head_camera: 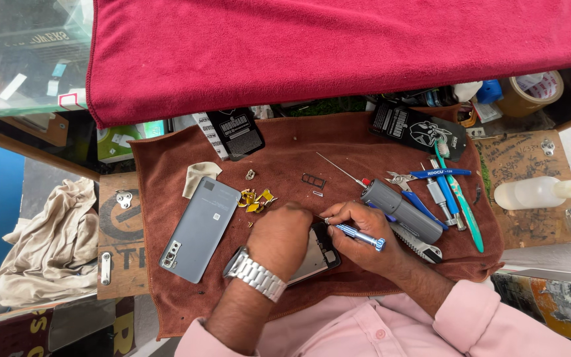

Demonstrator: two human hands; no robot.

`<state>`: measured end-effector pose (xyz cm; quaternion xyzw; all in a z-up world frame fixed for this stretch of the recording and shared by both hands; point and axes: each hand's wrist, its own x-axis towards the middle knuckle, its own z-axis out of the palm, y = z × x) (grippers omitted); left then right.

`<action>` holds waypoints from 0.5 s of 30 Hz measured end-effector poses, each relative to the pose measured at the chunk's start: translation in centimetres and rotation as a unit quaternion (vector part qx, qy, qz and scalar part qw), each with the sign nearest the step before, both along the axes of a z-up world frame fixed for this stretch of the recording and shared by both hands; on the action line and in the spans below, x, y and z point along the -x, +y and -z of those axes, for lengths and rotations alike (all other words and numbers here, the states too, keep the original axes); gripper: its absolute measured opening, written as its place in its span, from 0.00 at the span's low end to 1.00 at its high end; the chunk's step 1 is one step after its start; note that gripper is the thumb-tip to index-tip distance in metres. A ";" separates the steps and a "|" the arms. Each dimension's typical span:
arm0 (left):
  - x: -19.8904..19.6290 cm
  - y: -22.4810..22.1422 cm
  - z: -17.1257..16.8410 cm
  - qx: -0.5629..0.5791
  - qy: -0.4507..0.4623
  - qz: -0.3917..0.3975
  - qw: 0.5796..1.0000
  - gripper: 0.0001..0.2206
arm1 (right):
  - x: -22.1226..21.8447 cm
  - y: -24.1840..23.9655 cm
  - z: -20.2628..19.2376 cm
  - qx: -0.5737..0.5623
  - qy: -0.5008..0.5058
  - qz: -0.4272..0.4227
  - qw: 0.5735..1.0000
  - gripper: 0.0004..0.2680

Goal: The person uses a power screwdriver to remove screws from the internal frame of a disassembled smartphone. They then switch to a manual screwdriver to continue removing screws from the device's chassis. The back cover of the phone is placed on the workbench nearby.

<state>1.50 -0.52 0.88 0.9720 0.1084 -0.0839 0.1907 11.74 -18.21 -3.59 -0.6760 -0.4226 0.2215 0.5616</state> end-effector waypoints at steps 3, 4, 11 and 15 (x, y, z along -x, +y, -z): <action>-0.5 -0.3 0.9 0.011 0.012 0.006 1.000 0.05 | 0.0 0.1 -0.3 0.001 -0.016 0.007 1.000 0.04; -0.5 0.0 1.1 0.015 0.021 0.009 1.000 0.06 | 0.0 0.1 -0.4 0.004 -0.020 0.012 1.000 0.04; 1.5 -0.8 3.1 0.023 -0.075 -0.010 0.997 0.10 | -0.1 0.2 -0.8 -0.001 -0.018 0.001 1.000 0.05; 2.6 -0.6 2.8 0.123 -0.181 -0.081 0.972 0.08 | 0.0 0.3 -0.9 0.004 -0.040 0.006 0.999 0.05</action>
